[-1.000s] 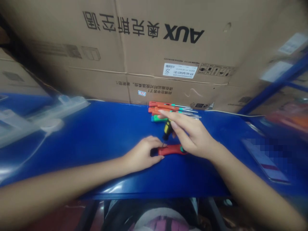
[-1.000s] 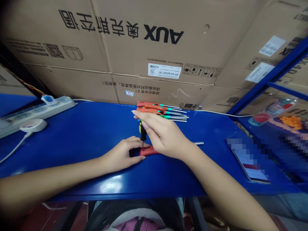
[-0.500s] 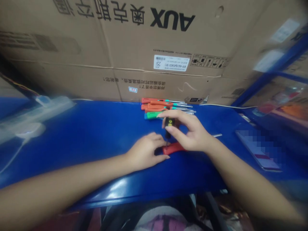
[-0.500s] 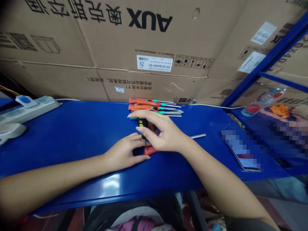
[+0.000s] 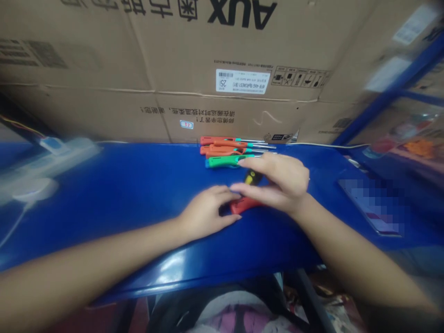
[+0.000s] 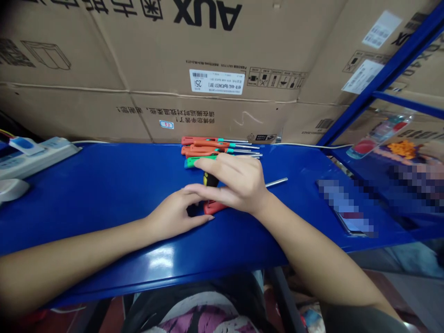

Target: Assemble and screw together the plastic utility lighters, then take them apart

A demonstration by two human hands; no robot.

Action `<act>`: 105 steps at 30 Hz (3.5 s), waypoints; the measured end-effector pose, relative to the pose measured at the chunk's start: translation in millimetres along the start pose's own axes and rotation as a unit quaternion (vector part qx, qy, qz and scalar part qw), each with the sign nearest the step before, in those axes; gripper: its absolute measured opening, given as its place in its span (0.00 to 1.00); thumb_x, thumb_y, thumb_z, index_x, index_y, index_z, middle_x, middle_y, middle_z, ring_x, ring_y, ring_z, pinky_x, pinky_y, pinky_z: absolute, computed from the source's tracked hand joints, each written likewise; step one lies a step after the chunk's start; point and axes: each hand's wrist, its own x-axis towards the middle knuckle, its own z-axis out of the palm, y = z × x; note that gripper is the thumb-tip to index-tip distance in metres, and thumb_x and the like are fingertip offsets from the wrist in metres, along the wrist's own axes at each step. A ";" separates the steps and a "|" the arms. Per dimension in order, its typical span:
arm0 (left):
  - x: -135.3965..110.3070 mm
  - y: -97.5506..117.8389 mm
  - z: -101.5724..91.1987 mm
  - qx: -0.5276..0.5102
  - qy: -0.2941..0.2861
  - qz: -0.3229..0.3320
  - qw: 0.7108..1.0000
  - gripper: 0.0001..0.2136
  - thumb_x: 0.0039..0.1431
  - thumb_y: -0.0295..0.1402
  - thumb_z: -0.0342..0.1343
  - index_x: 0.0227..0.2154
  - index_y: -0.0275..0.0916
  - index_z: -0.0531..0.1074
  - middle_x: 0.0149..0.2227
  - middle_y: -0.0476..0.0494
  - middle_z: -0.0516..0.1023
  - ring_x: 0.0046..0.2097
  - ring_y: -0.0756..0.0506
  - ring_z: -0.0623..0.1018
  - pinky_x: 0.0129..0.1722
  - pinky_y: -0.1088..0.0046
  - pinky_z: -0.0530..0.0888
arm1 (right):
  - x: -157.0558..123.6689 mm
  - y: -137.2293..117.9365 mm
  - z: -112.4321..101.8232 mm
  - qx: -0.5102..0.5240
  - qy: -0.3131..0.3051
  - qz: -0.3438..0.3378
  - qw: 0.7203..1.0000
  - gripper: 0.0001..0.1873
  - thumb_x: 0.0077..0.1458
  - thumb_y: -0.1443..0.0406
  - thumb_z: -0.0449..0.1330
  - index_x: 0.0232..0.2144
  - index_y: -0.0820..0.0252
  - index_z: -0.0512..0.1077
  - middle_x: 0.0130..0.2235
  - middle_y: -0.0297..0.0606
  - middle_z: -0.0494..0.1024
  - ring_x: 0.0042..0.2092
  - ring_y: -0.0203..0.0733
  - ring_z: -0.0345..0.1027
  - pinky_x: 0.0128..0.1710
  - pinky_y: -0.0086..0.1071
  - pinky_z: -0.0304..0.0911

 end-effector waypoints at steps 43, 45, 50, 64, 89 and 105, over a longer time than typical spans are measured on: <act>0.5 2.8 -2.9 -0.012 -0.037 0.010 0.999 0.17 0.61 0.37 0.60 0.51 0.40 0.75 0.42 0.42 0.73 0.42 0.42 0.76 0.42 0.64 0.75 | 2.0 -5.8 1.7 0.195 -0.060 0.127 0.971 0.14 0.65 0.65 0.55 0.51 0.59 0.74 0.38 0.39 0.80 0.36 0.38 0.73 0.37 0.34 0.71; 0.2 2.9 -2.9 -0.016 -0.039 0.011 0.999 0.16 0.61 0.36 0.59 0.51 0.40 0.75 0.43 0.42 0.74 0.42 0.42 0.76 0.44 0.64 0.75 | 1.0 -4.3 3.5 0.133 -0.010 0.093 0.987 0.09 0.60 0.64 0.63 0.43 0.59 0.76 0.33 0.36 0.78 0.31 0.37 0.69 0.33 0.32 0.69; 0.5 3.4 -3.4 -0.013 -0.037 0.012 0.999 0.18 0.61 0.36 0.60 0.53 0.41 0.74 0.42 0.42 0.73 0.42 0.43 0.76 0.43 0.65 0.75 | 4.3 -3.0 -4.1 0.171 -0.072 0.084 0.979 0.15 0.66 0.66 0.52 0.50 0.63 0.73 0.43 0.45 0.79 0.45 0.42 0.72 0.44 0.37 0.70; 1.3 3.8 -4.2 -0.017 -0.038 0.013 0.999 0.18 0.61 0.36 0.60 0.53 0.41 0.74 0.41 0.43 0.73 0.41 0.44 0.76 0.41 0.66 0.74 | 2.0 4.6 -11.1 0.220 -0.106 0.105 0.964 0.17 0.70 0.64 0.46 0.48 0.62 0.73 0.41 0.42 0.81 0.43 0.39 0.76 0.44 0.34 0.71; 0.9 3.2 -2.8 -0.026 -0.032 0.012 0.999 0.12 0.61 0.36 0.60 0.46 0.40 0.76 0.44 0.42 0.74 0.44 0.42 0.76 0.44 0.63 0.75 | -1.1 -7.8 2.9 0.218 -0.047 0.107 0.969 0.17 0.68 0.67 0.47 0.51 0.61 0.73 0.40 0.42 0.79 0.44 0.42 0.74 0.45 0.39 0.71; 0.3 2.3 -2.8 -0.008 -0.037 0.011 0.999 0.14 0.61 0.37 0.59 0.48 0.39 0.75 0.42 0.42 0.74 0.43 0.42 0.76 0.43 0.64 0.74 | 4.8 3.0 -6.6 0.231 -0.077 0.129 0.961 0.10 0.60 0.61 0.64 0.43 0.59 0.77 0.36 0.37 0.79 0.36 0.37 0.72 0.37 0.33 0.71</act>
